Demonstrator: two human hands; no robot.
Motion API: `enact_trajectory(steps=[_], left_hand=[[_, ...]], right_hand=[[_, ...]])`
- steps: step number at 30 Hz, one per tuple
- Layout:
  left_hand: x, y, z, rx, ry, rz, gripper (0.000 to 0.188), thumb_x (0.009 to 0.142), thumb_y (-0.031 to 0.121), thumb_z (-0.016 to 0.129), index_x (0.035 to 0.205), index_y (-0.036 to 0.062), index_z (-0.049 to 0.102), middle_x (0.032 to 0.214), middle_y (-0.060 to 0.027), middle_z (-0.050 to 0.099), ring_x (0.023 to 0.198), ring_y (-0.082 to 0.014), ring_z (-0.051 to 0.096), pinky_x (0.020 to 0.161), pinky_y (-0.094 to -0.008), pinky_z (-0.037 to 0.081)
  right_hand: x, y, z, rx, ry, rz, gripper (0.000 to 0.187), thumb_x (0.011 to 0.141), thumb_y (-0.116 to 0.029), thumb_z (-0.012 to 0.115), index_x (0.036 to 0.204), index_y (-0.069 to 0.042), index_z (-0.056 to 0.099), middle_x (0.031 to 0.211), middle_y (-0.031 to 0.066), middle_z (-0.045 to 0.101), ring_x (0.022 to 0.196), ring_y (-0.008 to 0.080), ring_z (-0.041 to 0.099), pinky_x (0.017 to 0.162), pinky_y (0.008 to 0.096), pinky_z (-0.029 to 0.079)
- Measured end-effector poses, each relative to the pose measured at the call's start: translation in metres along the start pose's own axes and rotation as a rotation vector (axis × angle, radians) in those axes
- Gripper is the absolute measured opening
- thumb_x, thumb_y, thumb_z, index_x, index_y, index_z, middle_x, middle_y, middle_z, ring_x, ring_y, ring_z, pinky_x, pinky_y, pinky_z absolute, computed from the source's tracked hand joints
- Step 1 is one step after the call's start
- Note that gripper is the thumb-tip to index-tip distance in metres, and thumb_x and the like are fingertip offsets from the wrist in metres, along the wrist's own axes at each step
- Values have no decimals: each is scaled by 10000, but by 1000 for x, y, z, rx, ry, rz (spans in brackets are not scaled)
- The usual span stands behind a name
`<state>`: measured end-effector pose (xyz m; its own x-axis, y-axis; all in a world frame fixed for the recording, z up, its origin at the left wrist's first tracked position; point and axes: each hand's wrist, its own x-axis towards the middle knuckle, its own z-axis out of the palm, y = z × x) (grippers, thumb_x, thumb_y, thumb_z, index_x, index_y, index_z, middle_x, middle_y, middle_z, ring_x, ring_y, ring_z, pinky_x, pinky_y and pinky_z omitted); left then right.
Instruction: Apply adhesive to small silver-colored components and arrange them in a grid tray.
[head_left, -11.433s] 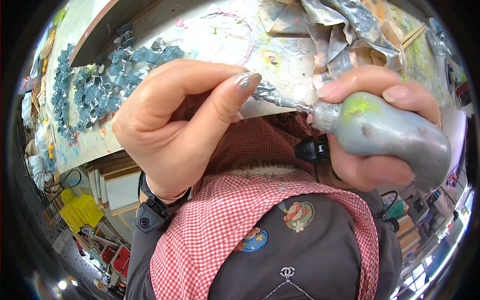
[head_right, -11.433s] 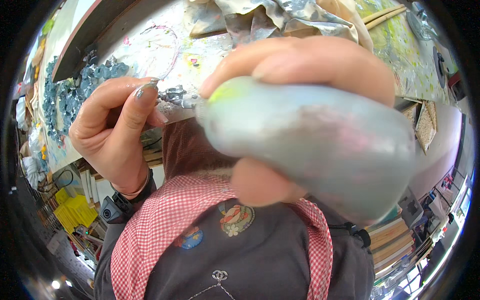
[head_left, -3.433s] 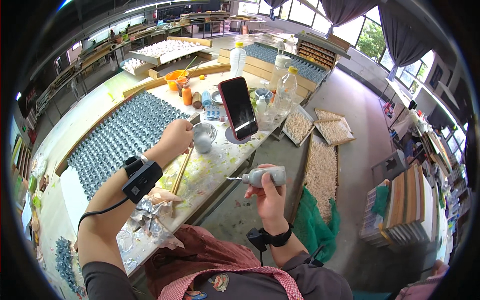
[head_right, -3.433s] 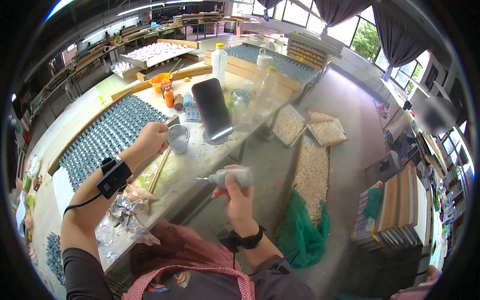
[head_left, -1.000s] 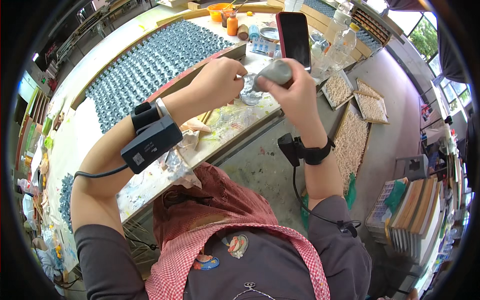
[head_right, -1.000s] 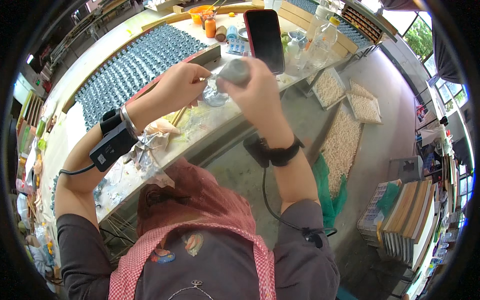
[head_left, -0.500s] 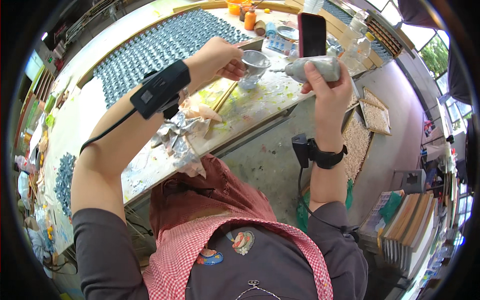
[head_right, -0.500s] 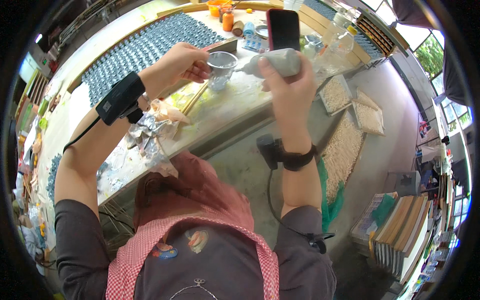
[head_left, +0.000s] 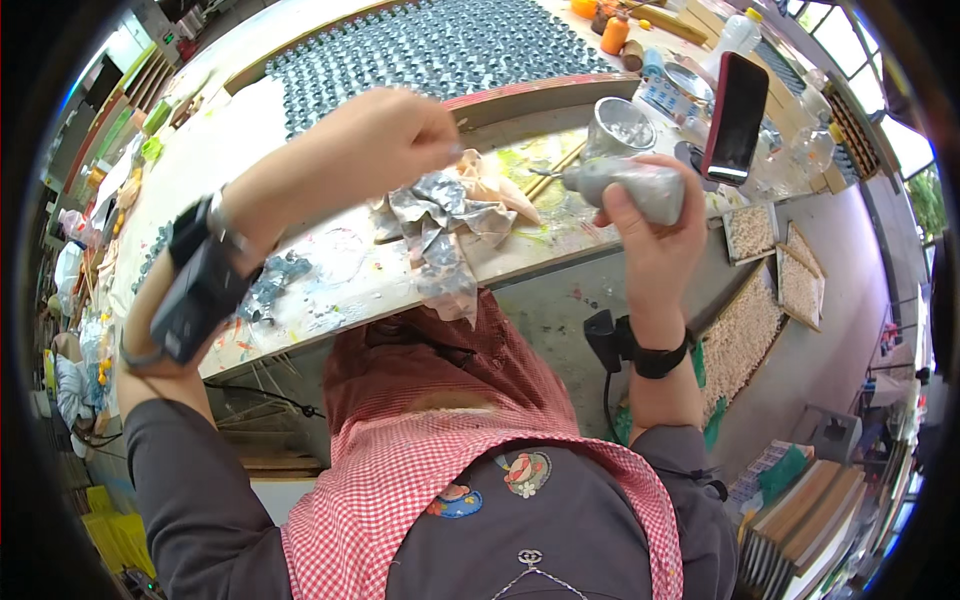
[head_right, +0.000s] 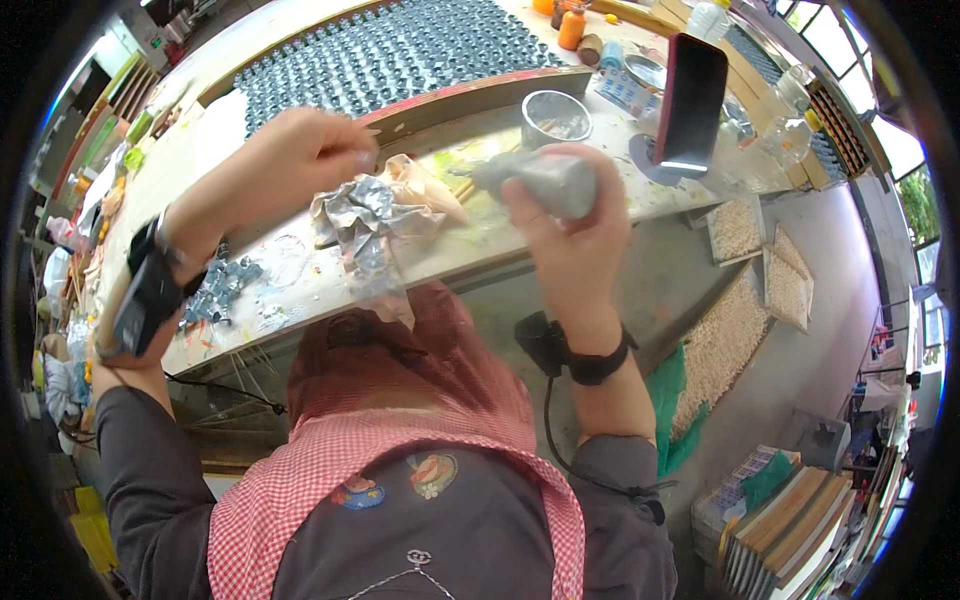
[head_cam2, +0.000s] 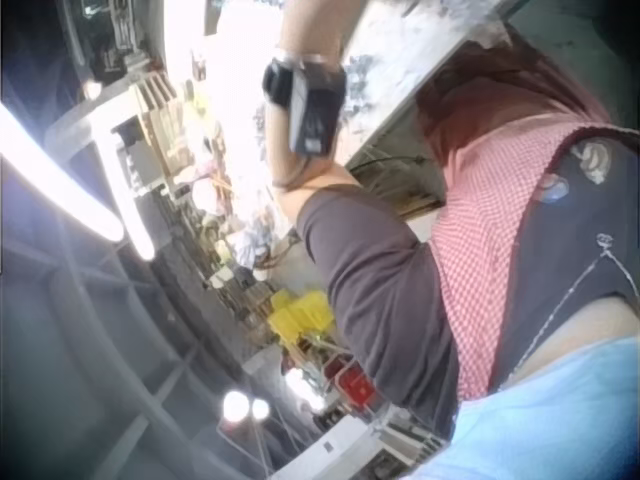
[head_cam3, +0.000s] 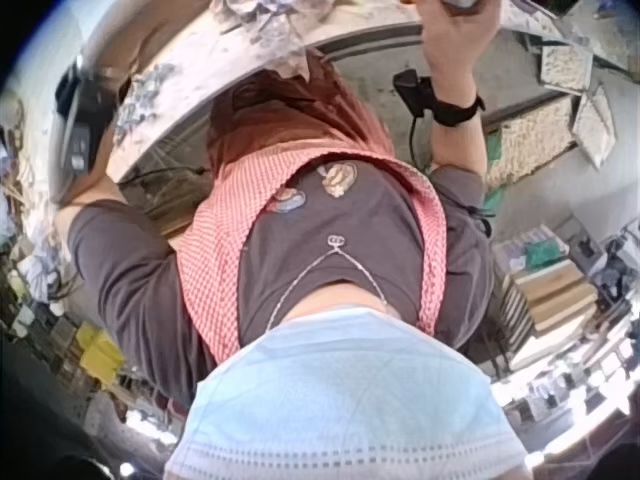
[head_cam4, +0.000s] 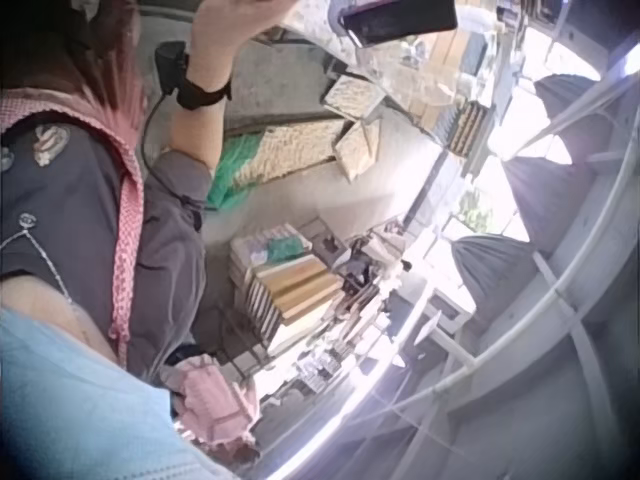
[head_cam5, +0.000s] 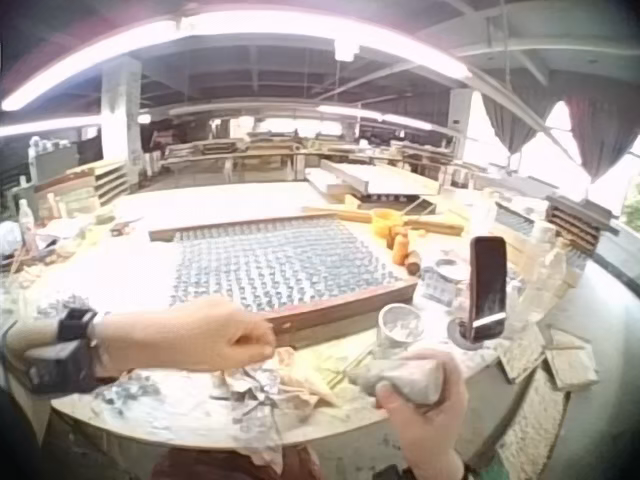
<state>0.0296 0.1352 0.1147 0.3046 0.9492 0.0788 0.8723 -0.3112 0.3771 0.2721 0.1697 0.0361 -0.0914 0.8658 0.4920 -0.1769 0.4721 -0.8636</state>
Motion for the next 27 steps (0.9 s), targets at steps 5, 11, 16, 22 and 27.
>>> enact_trajectory(steps=[5, 11, 16, 22, 27], left_hand=[[-73, 13, 11, 130, -24, 15, 240, 763, 146, 622, 952, 1, 590, 888, -137, 536, 894, -296, 510, 776, -362, 414], [-98, 21, 31, 250, 78, -109, 313, 740, 160, 633, 998, -4, 566, 1026, -143, 483, 1056, -320, 407, 899, -395, 335], [-97, 10, 45, 293, 129, -134, 347, 752, 194, 618, 1030, -3, 554, 1108, -162, 446, 1138, -341, 346, 960, -420, 280], [-94, 2, 50, 284, 165, -115, 389, 755, 163, 610, 1101, 7, 523, 1170, -178, 418, 1188, -357, 311, 982, -443, 259], [-92, -2, 52, 249, 167, -67, 402, 747, 112, 616, 1129, 36, 515, 1201, -183, 402, 1206, -369, 293, 984, -460, 260]], right_hand=[[-15, 23, 27, -116, -174, -178, 364, 726, -26, 689, 1030, 7, 492, 996, 99, 548, 920, 177, 547, 696, 276, 505], [-21, 28, 55, -232, -299, -479, 389, 661, 4, 711, 1002, -8, 524, 988, 137, 561, 936, 234, 548, 812, 331, 438], [-28, 28, 69, -293, -409, -616, 452, 576, -63, 755, 988, -53, 570, 951, 147, 571, 797, 267, 586, 665, 335, 484], [-38, 30, 68, -524, -616, -747, 348, 634, -86, 605, 982, -102, 604, 965, 116, 569, 773, 240, 587, 623, 312, 485], [-38, 28, 68, -603, -649, -865, 340, 649, -100, 594, 989, -125, 588, 972, 99, 552, 744, 218, 573, 614, 303, 475]])
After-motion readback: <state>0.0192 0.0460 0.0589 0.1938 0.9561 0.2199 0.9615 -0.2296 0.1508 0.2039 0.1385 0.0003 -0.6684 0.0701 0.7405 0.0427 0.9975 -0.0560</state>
